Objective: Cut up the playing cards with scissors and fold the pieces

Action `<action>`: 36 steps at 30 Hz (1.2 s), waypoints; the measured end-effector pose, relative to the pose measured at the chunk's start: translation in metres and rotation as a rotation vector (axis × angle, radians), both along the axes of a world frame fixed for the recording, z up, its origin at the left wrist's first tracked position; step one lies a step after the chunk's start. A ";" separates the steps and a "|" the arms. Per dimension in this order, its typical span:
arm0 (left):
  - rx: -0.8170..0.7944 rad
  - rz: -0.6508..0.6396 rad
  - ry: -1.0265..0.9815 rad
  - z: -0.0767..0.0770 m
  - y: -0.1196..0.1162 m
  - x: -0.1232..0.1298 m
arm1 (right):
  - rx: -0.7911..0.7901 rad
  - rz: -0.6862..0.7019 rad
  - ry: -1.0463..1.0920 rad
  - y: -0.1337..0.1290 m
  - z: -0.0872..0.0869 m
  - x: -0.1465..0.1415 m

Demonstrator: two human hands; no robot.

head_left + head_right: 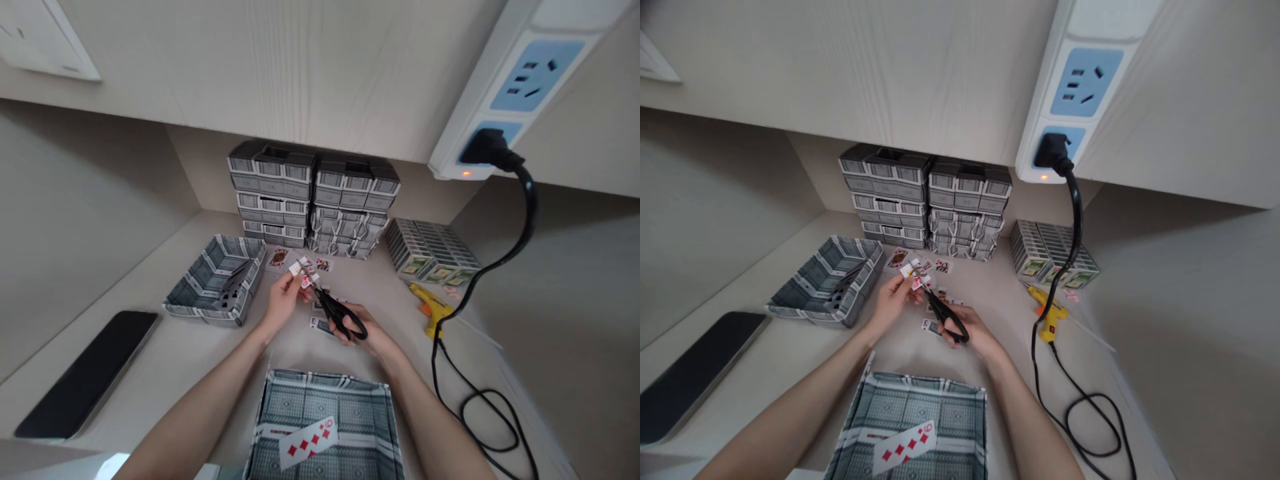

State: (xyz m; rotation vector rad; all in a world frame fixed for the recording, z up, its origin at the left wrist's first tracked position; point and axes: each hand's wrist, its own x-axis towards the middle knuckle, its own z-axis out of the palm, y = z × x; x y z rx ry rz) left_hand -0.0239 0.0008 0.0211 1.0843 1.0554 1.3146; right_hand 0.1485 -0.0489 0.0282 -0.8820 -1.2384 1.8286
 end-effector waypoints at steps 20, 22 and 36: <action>-0.023 -0.015 0.025 -0.001 0.001 -0.001 | -0.056 -0.012 0.019 0.000 0.004 0.003; -0.028 -0.022 0.014 0.000 0.001 -0.001 | -0.052 -0.012 0.011 0.000 0.003 0.003; -0.011 0.028 -0.024 -0.005 0.010 -0.012 | -0.039 0.008 0.029 -0.002 0.002 -0.002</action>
